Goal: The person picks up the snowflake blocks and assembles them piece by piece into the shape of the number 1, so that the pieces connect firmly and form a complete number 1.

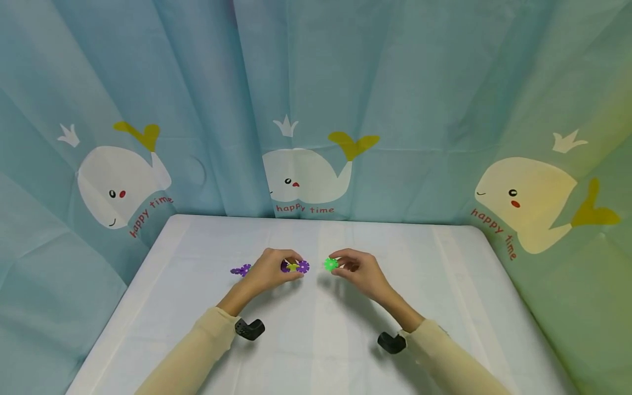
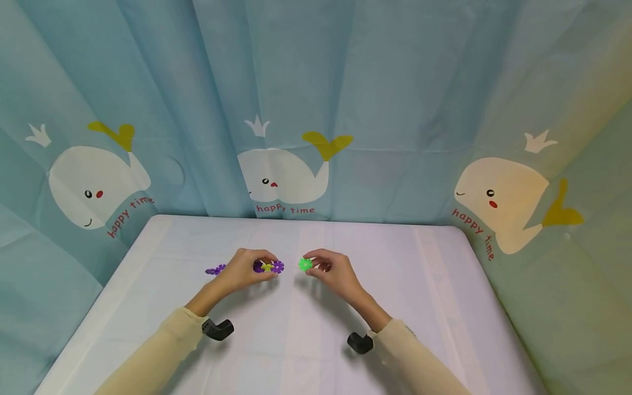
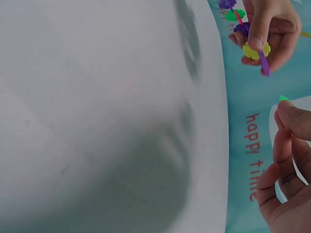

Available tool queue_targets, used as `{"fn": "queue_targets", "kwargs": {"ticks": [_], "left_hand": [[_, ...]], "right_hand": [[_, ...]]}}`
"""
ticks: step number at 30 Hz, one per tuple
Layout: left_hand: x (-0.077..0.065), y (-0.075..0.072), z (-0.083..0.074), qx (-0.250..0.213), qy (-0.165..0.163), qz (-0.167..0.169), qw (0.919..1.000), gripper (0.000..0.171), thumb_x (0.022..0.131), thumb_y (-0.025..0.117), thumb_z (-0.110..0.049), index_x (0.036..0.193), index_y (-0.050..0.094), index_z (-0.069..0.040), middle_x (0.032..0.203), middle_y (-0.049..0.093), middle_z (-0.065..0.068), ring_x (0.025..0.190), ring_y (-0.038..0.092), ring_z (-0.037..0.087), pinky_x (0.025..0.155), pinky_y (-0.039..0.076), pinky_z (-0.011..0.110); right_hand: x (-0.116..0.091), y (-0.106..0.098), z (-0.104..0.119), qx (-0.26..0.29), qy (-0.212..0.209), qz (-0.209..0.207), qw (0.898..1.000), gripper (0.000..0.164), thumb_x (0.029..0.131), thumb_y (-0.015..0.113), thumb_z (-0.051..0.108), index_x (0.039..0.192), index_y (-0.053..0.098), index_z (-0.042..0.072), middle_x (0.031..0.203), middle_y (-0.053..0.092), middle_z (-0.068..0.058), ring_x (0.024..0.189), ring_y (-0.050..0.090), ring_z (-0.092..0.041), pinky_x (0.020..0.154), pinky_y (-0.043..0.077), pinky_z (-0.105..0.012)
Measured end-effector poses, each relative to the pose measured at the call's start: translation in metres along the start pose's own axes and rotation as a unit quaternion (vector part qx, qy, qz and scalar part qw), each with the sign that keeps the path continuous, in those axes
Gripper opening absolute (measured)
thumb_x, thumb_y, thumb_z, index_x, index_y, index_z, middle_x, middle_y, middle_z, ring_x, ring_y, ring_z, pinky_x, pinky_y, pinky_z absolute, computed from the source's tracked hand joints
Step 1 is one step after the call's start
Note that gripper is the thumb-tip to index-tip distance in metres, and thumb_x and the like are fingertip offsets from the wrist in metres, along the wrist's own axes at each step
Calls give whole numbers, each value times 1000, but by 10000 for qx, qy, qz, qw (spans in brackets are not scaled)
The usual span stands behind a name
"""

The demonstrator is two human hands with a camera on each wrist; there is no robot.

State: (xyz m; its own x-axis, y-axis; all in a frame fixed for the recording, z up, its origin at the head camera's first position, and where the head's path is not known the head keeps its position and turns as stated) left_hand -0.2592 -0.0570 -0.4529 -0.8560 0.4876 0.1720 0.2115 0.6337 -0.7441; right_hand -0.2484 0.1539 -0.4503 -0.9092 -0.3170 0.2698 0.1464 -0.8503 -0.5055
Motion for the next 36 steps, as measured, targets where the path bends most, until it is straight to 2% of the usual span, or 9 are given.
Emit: {"fn": "queue_targets", "kwargs": {"ticks": [5,9,12,16,19,24,36], "left_hand": [[2,1,-5,-13,64,54,10000,26,86,85,-20,110,77,-12,101,76,0,92,70,14,84,57,35],[2,2,-9,-33,168,45,9998,26,86,85,-19,109,77,-10,100,76,1,90,69,14,83,58,35],[3,4,-10,-70,166,59,9998,27,86,86,-19,109,77,-10,99,76,0,88,68,13,82,57,33],[3,6,-10,-69,120,84,9999,27,86,85,-20,110,76,-11,98,75,0,86,67,11,80,56,32],[3,6,-10,-50,114,92,9999,27,86,85,-21,110,77,-11,98,75,-1,85,66,10,79,56,30],[4,7,-10,-176,188,108,9996,27,85,86,-20,108,77,-10,94,75,-1,81,65,8,75,55,26],[4,12,-6,-341,18,293,9990,21,85,86,-21,102,76,-12,88,72,-6,81,64,7,75,52,28]], "right_hand": [[2,9,2,1,-60,-56,10000,28,86,82,7,113,77,12,95,76,-3,78,67,-17,69,55,-27],[1,15,4,10,-120,-116,9999,28,86,81,1,113,75,5,93,76,-11,75,67,-23,67,54,-28],[-1,17,19,50,-175,-73,9998,26,87,78,-4,113,74,-1,93,75,-18,75,66,-28,67,55,-29],[-2,21,19,160,-236,-65,9996,26,88,79,1,114,75,3,94,76,-13,75,67,-25,67,55,-31],[-1,25,6,196,-255,-123,9994,28,88,81,6,115,76,11,94,77,-5,74,66,-18,66,55,-29],[-2,26,8,59,-394,-244,9989,28,87,82,6,113,77,15,91,75,1,71,63,-13,64,53,-26],[-9,29,6,75,-572,-358,9977,29,85,82,3,113,78,8,94,77,-5,69,63,-16,62,52,-29]]}}
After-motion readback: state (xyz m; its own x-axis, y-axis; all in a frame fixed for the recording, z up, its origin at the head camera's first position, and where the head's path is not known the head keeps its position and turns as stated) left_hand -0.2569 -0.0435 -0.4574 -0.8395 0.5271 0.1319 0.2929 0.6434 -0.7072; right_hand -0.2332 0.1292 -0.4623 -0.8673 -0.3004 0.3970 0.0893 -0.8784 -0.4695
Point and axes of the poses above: each hand's wrist, its own x-axis towards the middle knuckle, its own y-axis out of the palm, z = x × y, the point moved 8 cm from there along x, towards the middle knuckle
